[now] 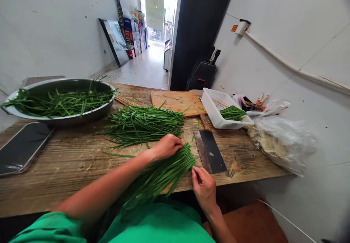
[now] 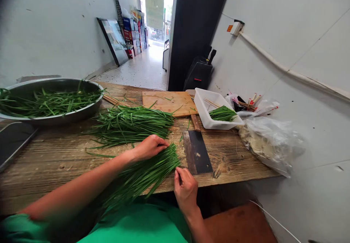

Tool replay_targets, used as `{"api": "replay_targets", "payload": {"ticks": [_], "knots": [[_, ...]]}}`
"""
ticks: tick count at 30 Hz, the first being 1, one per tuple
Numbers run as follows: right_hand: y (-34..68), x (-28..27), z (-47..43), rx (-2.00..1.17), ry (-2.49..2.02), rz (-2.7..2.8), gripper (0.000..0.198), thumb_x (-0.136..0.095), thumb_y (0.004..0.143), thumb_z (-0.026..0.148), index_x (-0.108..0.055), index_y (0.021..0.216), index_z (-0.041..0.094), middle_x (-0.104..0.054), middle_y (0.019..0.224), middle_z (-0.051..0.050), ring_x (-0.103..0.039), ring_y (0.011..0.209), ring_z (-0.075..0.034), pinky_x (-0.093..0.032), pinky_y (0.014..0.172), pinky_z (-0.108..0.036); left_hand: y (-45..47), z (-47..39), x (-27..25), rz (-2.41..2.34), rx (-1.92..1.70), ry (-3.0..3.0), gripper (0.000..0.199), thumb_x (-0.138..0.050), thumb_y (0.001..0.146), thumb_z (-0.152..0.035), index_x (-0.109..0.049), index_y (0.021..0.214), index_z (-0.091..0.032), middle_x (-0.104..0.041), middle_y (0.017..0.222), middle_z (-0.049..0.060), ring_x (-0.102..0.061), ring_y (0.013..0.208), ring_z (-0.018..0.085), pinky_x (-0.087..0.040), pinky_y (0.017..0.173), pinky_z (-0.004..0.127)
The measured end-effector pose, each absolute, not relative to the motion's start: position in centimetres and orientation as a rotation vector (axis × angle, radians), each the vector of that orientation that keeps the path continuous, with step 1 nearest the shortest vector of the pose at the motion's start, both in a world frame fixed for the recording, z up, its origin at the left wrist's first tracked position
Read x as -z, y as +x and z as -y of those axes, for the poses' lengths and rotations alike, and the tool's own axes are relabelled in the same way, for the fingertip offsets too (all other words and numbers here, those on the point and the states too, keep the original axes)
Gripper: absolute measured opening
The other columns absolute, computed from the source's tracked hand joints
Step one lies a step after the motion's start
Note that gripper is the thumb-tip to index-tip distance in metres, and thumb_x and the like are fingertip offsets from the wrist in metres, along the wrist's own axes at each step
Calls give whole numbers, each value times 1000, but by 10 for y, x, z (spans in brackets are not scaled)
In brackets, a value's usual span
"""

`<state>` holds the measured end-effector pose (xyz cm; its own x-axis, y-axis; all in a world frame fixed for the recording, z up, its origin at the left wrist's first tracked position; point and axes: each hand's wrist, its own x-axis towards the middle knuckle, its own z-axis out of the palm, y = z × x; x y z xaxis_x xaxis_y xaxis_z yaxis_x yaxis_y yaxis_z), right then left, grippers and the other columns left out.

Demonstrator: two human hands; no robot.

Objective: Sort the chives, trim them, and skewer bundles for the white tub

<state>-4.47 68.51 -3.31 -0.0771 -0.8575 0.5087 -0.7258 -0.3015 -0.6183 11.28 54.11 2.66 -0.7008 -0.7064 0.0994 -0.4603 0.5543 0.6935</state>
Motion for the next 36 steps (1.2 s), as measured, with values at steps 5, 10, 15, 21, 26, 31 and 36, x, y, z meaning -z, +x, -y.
{"api": "replay_targets", "payload": {"ticks": [5, 10, 15, 21, 26, 31, 36], "knots": [[-44, 32, -685, 1313, -2011, -1779, 20, -43, 85, 19, -62, 89, 15, -60, 70, -6, -57, 62, -13, -46, 58, -23, 133, -523, -34, 2419, 495, 1172, 22, -48, 78, -22, -68, 85, -18, -68, 83, 3, -59, 76, 16, -41, 68, 22], [-43, 30, -684, 1341, -2029, -1801, 20, -44, 84, 20, -63, 88, 15, -62, 72, -5, -59, 64, -13, -47, 59, -22, 146, -509, -25, 2602, 207, 1061, 14, -55, 75, -22, -68, 76, -20, -62, 76, 4, -54, 75, 15, -39, 68, 24], [-44, 32, -684, 1348, -2041, -1793, 20, -43, 84, 19, -62, 89, 15, -62, 73, -6, -59, 65, -14, -47, 60, -23, 144, -512, -18, 2650, 12, 1034, 12, -57, 75, -26, -67, 80, -21, -56, 75, 4, -50, 76, 17, -36, 68, 27], [-45, 33, -684, 1329, -2035, -1773, 20, -42, 85, 18, -62, 89, 14, -61, 73, -6, -59, 66, -14, -46, 60, -23, 140, -518, -24, 2719, -279, 1059, 13, -55, 74, -19, -63, 63, -18, -54, 70, 6, -47, 75, 18, -31, 68, 31], [-45, 32, -685, 1326, -2012, -1762, 20, -43, 85, 19, -61, 90, 14, -61, 74, -6, -58, 67, -14, -46, 61, -24, 138, -518, -22, 2688, -463, 995, 16, -50, 75, -15, -59, 62, -15, -54, 64, 7, -46, 71, 19, -29, 68, 34], [-44, 30, -685, 1333, -2026, -1768, 20, -42, 85, 18, -62, 89, 14, -60, 72, -6, -58, 64, -13, -46, 59, -23, 139, -519, -28, 2591, -448, 981, 18, -45, 79, -19, -58, 68, -16, -57, 65, 7, -46, 72, 19, -29, 69, 34], [-44, 28, -684, 1332, -2030, -1784, 21, -42, 84, 18, -62, 89, 15, -61, 72, -6, -58, 64, -13, -46, 59, -23, 135, -524, -32, 2572, -412, 905, 17, -43, 80, -20, -59, 74, -18, -57, 71, 6, -45, 77, 19, -29, 72, 35]]}}
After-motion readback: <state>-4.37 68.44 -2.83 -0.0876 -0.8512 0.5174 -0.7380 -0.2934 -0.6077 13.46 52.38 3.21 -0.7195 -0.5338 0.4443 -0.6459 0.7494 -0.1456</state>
